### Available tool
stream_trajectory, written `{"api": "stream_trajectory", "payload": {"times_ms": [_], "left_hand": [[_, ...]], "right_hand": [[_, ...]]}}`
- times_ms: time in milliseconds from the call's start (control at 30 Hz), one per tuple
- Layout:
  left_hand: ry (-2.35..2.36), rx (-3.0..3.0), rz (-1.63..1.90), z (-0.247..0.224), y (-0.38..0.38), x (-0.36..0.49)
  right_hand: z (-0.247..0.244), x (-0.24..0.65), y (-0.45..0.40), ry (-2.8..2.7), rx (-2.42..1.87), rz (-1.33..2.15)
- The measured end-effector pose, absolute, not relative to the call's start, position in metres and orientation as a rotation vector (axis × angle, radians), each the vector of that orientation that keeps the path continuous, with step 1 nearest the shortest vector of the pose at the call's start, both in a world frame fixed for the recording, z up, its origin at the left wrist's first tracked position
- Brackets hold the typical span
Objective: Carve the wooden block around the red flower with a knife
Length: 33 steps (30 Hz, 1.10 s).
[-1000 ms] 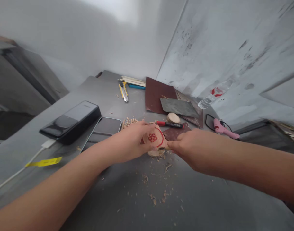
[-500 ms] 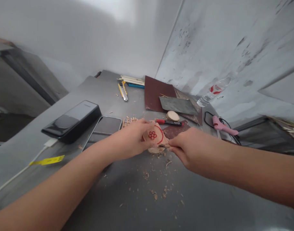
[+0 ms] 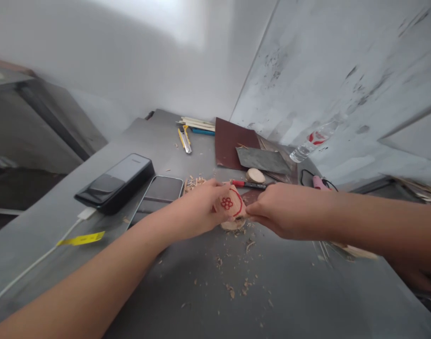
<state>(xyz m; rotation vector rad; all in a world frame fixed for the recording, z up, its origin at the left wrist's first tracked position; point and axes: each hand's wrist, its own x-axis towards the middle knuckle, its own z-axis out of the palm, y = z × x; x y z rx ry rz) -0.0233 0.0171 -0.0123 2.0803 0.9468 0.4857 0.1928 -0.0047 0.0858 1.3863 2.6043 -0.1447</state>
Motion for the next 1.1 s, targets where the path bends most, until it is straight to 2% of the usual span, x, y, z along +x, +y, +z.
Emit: {"api": "stream_trajectory", "payload": {"times_ms": [167,333,400,500,667,800,1100], "left_hand": [[0.959,2.115,0.489,-0.013,0.017,-0.023],[0.947,2.089,0.525,-0.016,0.016,-0.024],[0.936,2.081,0.535,-0.016,0.016,-0.023],[0.941,2.066,0.547,-0.016,0.015,-0.023],[0.936,2.033,0.535,-0.017,0.012,-0.024],[0.934,2.009,0.547,-0.014,0.009,-0.021],[1.075,1.934,0.641,-0.018,0.006,-0.017]], "right_hand": [[0.084,0.204,-0.008,2.411,1.359,-0.528],[0.091,0.216,-0.026,2.492,1.265,-0.665],[0.087,0.221,-0.035,2.537,1.355,-0.629],[0.065,0.234,-0.041,2.680,1.508,-0.616],[0.017,0.255,-0.038,2.756,1.685,-0.980],[0.003,0.263,-0.040,2.745,1.809,-1.013],[-0.002,0.264,-0.044,2.778,1.684,-1.053]]}}
